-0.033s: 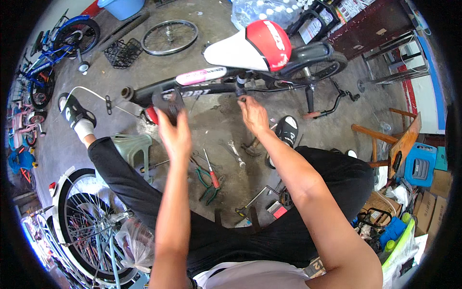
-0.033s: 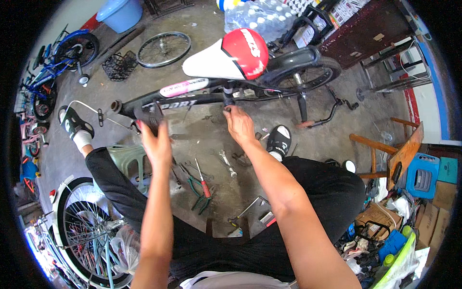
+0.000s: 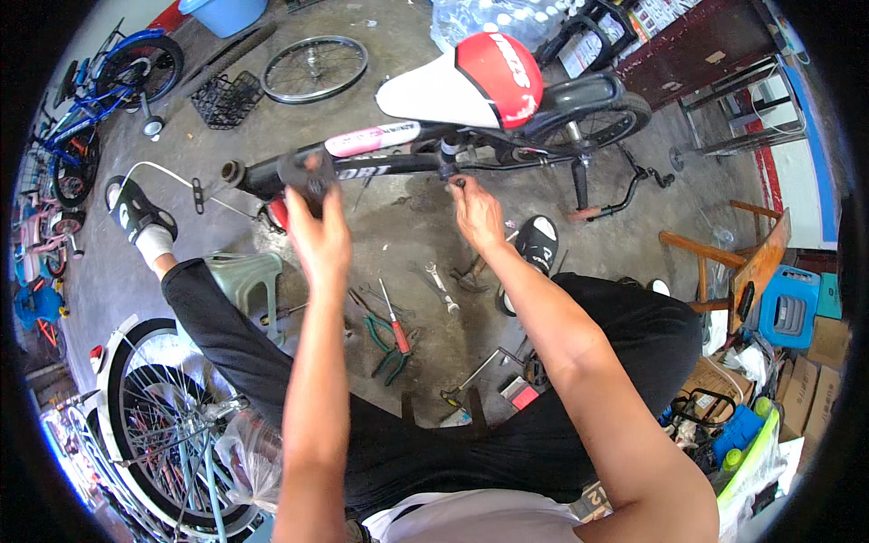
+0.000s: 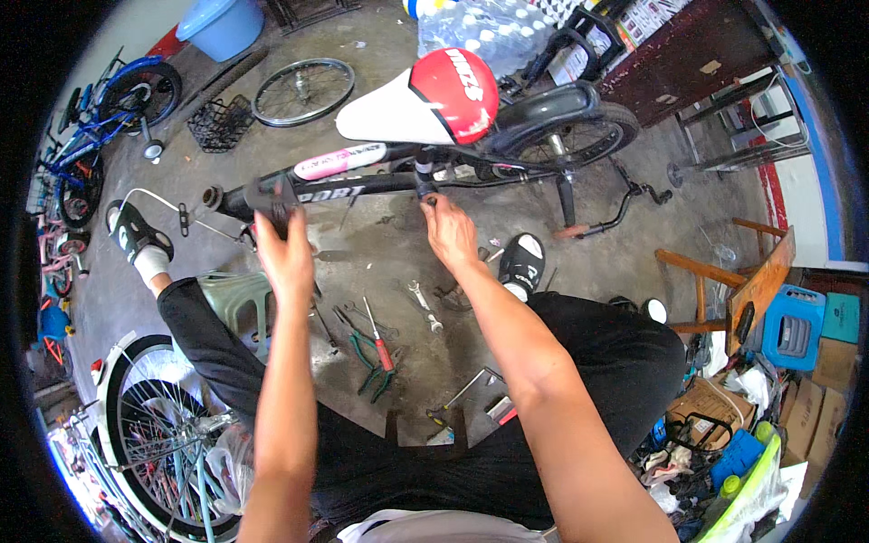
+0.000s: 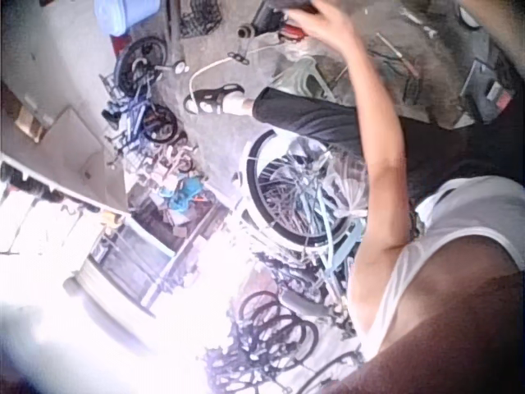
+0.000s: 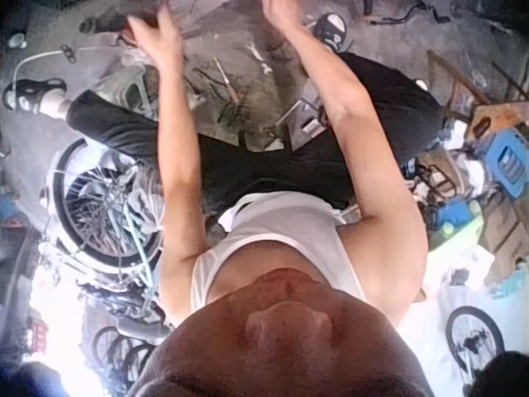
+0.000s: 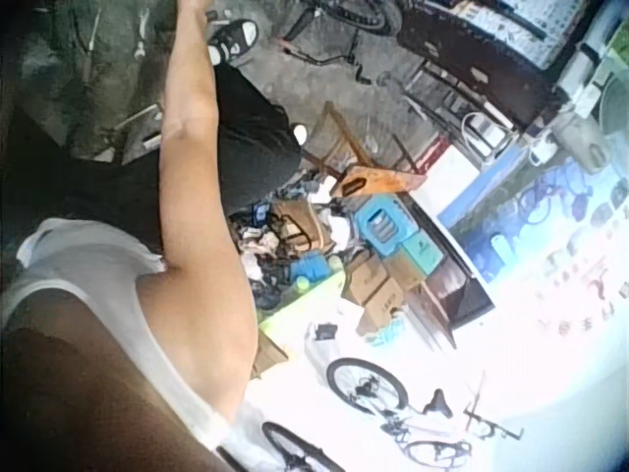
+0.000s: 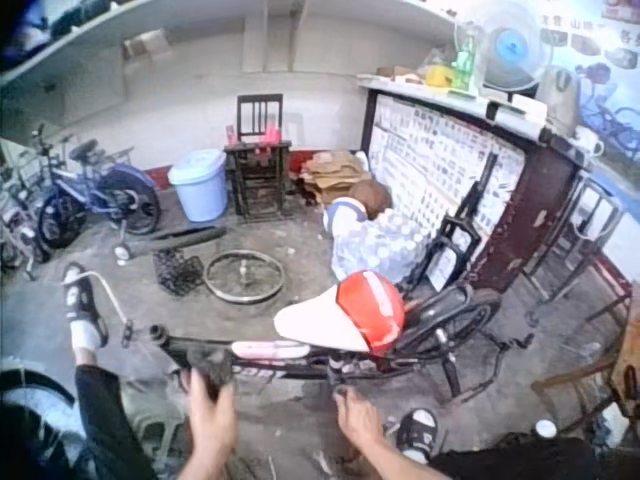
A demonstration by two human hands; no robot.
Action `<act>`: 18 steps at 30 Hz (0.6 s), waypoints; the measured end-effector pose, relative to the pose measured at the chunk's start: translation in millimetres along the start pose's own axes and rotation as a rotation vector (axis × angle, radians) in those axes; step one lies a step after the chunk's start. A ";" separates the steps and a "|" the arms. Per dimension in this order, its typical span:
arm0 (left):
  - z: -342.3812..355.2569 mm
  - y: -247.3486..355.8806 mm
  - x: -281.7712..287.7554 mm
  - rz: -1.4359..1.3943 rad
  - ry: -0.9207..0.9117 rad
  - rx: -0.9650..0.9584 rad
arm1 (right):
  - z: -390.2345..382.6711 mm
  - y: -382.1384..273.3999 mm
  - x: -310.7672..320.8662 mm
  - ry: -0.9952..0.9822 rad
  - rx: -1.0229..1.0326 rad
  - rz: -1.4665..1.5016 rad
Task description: The person removes a pedal and disassembles the bottom bracket of a bicycle frame using a wrench and a screwdriver while seated on the floor.
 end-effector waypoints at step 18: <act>202.8 14.8 -50.4 0.604 -0.028 -0.295 | 119.9 24.1 33.5 -0.170 -0.270 0.373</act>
Point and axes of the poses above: each hand's wrist, its own z-axis towards the middle knuckle, its own x-axis out of the back of the hand, y = z × x, the point moved 5 cm from there along z, towards the middle knuckle, and after that the axes turned 9 degrees about z, right-handed, at the moved point
